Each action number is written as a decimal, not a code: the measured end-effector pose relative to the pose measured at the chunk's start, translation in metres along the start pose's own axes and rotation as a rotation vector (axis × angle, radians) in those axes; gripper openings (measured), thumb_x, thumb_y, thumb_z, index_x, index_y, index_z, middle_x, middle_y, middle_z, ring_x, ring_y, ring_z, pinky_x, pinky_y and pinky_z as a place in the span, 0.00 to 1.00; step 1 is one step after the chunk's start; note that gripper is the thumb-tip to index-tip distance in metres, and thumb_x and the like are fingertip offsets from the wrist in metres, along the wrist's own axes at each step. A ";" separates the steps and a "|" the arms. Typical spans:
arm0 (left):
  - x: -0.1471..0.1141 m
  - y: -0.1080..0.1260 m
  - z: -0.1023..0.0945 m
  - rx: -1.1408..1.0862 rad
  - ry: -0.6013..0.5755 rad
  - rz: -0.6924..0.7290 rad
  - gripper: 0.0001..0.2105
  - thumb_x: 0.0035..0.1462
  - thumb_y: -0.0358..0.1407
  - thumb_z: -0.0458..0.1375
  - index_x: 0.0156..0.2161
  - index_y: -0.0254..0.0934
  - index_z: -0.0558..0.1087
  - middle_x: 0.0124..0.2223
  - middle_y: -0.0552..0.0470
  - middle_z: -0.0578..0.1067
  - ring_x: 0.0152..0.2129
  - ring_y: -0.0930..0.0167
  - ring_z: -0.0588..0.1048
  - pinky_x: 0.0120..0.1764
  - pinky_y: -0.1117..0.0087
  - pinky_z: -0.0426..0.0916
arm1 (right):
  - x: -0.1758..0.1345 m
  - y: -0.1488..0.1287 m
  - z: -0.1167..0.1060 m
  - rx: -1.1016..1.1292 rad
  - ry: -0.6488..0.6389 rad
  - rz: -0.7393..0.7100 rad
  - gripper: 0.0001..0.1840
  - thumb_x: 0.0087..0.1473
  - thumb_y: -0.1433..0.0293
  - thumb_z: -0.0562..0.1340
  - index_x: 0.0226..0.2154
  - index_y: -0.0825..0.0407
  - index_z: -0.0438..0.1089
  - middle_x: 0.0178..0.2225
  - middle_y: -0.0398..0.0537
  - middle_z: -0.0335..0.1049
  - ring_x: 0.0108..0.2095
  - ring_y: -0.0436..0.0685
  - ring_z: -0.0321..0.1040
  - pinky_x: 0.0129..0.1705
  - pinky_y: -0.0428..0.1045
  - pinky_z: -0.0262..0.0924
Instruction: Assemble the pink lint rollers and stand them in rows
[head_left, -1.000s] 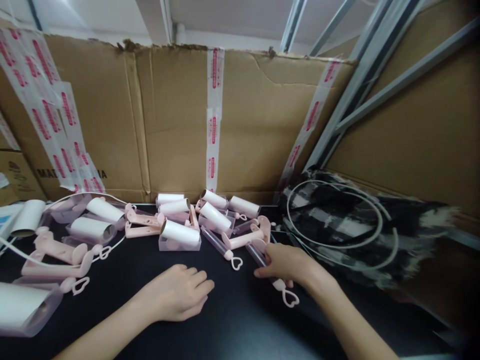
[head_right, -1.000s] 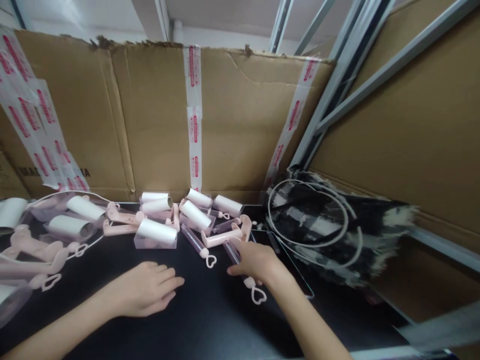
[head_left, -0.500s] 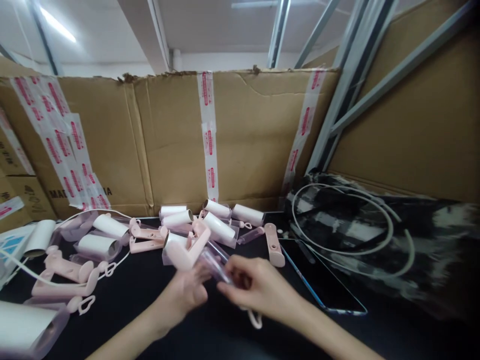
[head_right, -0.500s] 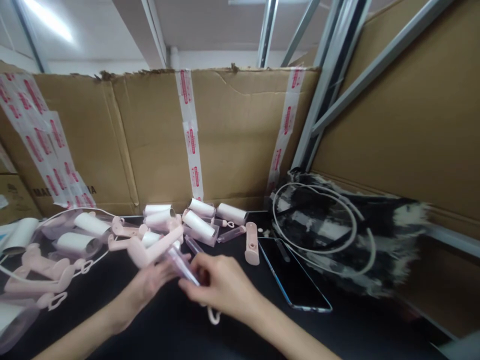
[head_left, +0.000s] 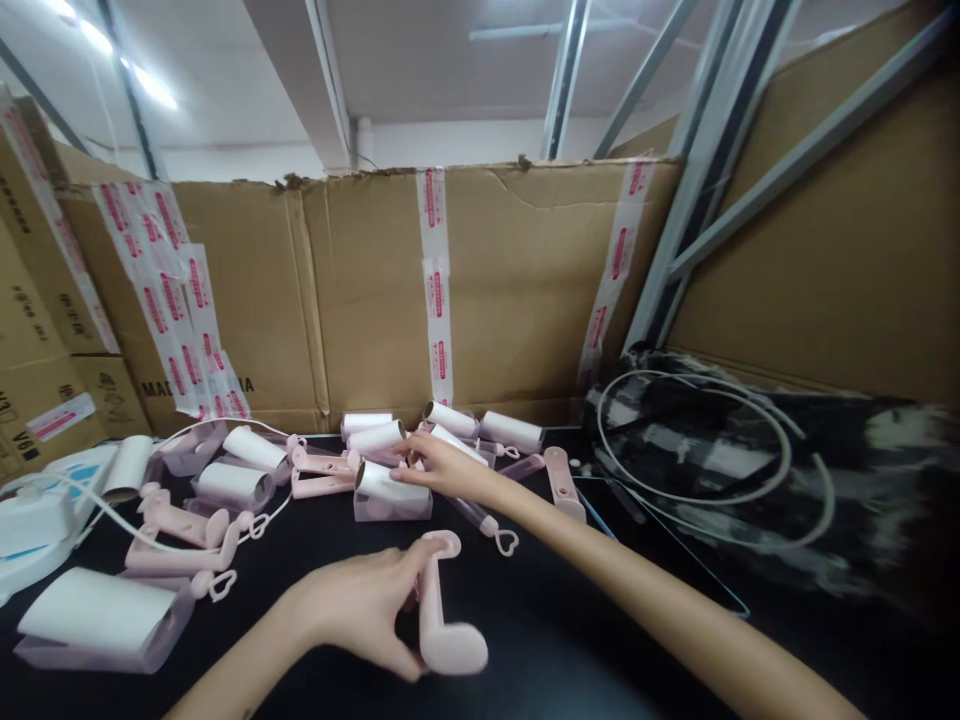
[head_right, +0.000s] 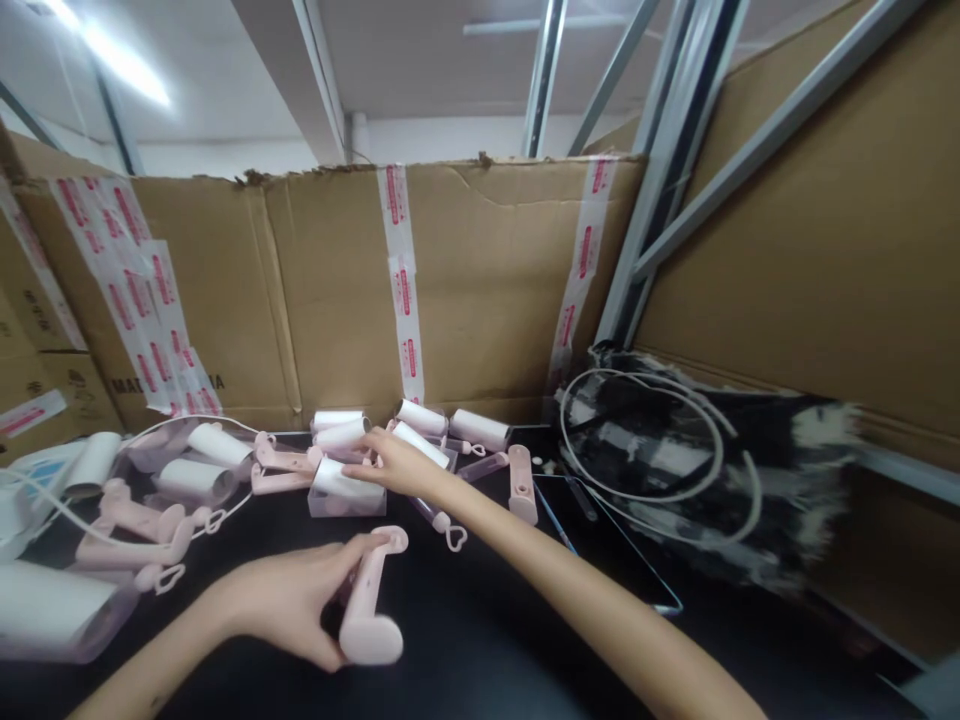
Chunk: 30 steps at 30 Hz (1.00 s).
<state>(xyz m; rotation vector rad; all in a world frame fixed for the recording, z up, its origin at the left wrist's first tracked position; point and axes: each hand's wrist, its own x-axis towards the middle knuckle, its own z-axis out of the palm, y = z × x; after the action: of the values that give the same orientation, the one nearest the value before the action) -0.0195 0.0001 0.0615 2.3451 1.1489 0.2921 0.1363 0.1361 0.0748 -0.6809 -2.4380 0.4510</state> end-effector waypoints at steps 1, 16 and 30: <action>0.001 -0.001 0.005 0.029 -0.013 -0.004 0.46 0.39 0.39 0.64 0.62 0.43 0.46 0.44 0.46 0.71 0.36 0.61 0.74 0.36 0.64 0.68 | 0.006 0.000 0.007 0.003 -0.021 -0.020 0.20 0.47 0.59 0.64 0.40 0.54 0.71 0.37 0.51 0.71 0.38 0.59 0.67 0.41 0.52 0.59; 0.000 -0.017 0.007 0.063 0.106 -0.097 0.38 0.42 0.32 0.61 0.59 0.45 0.53 0.58 0.42 0.61 0.50 0.56 0.67 0.46 0.59 0.66 | -0.040 -0.011 -0.017 0.355 0.229 0.196 0.22 0.61 0.57 0.45 0.42 0.56 0.62 0.36 0.51 0.69 0.33 0.55 0.68 0.31 0.48 0.62; 0.025 -0.032 -0.026 -1.147 0.921 -0.006 0.22 0.53 0.46 0.57 0.50 0.37 0.64 0.46 0.44 0.73 0.40 0.64 0.74 0.42 0.63 0.69 | 0.024 -0.015 0.003 0.086 0.091 -0.096 0.16 0.62 0.65 0.44 0.43 0.55 0.62 0.37 0.51 0.64 0.36 0.54 0.64 0.39 0.51 0.60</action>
<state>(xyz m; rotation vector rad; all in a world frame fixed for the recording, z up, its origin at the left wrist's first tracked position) -0.0359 0.0456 0.0663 1.1324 0.9003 1.6299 0.1119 0.1368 0.0897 -0.5338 -2.3397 0.4730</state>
